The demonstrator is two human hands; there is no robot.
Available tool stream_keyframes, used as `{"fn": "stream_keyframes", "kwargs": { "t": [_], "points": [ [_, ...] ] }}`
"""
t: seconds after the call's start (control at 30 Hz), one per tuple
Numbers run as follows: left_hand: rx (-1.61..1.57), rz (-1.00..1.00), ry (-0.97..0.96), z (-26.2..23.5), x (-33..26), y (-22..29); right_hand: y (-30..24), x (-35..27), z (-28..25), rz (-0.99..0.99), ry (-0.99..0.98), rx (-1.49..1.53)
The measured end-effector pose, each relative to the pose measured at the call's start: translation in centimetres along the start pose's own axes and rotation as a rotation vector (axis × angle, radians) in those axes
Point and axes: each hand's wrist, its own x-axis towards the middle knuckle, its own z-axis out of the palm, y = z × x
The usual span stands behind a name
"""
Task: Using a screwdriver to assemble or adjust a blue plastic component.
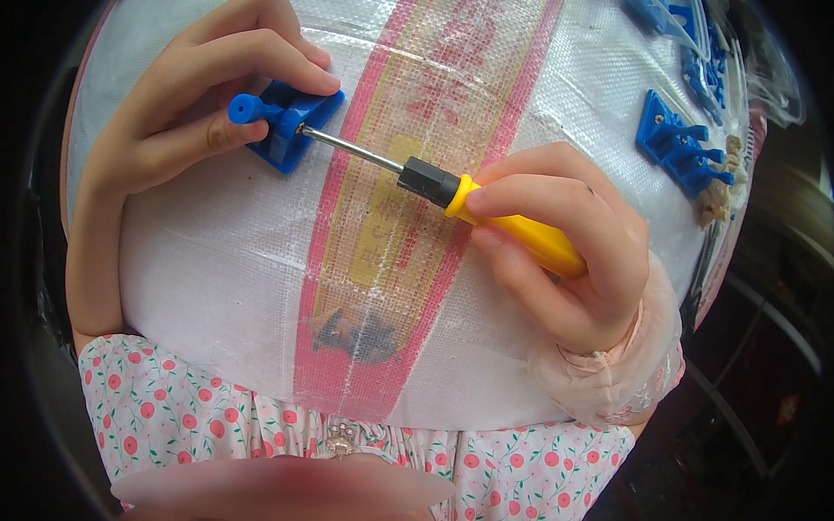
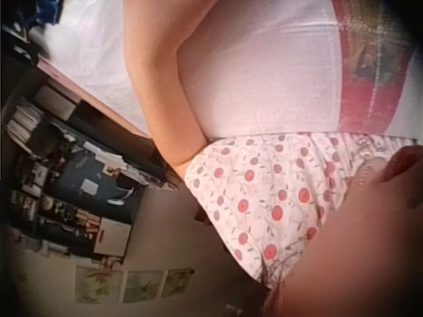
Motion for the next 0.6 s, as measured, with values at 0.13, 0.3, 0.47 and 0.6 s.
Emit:
{"fn": "stream_keyframes", "kwargs": {
  "t": [0.13,0.3,0.47,0.6],
  "points": [
    [-0.034,-0.011,0.009,-0.1,0.2,1.1,0.1,0.0,0.0,-0.006,0.001,-0.004],
    [-0.073,0.043,0.011,0.0,0.0,-0.2,-0.1,0.0,0.0,-0.001,0.000,-0.009],
    [0.028,0.042,0.003,-0.1,0.0,0.0,0.0,0.0,0.1,-0.001,0.012,0.010],
    [0.031,0.044,0.008,-0.1,0.1,0.0,0.3,-0.2,-0.2,0.018,0.032,0.083]
  ]
}}
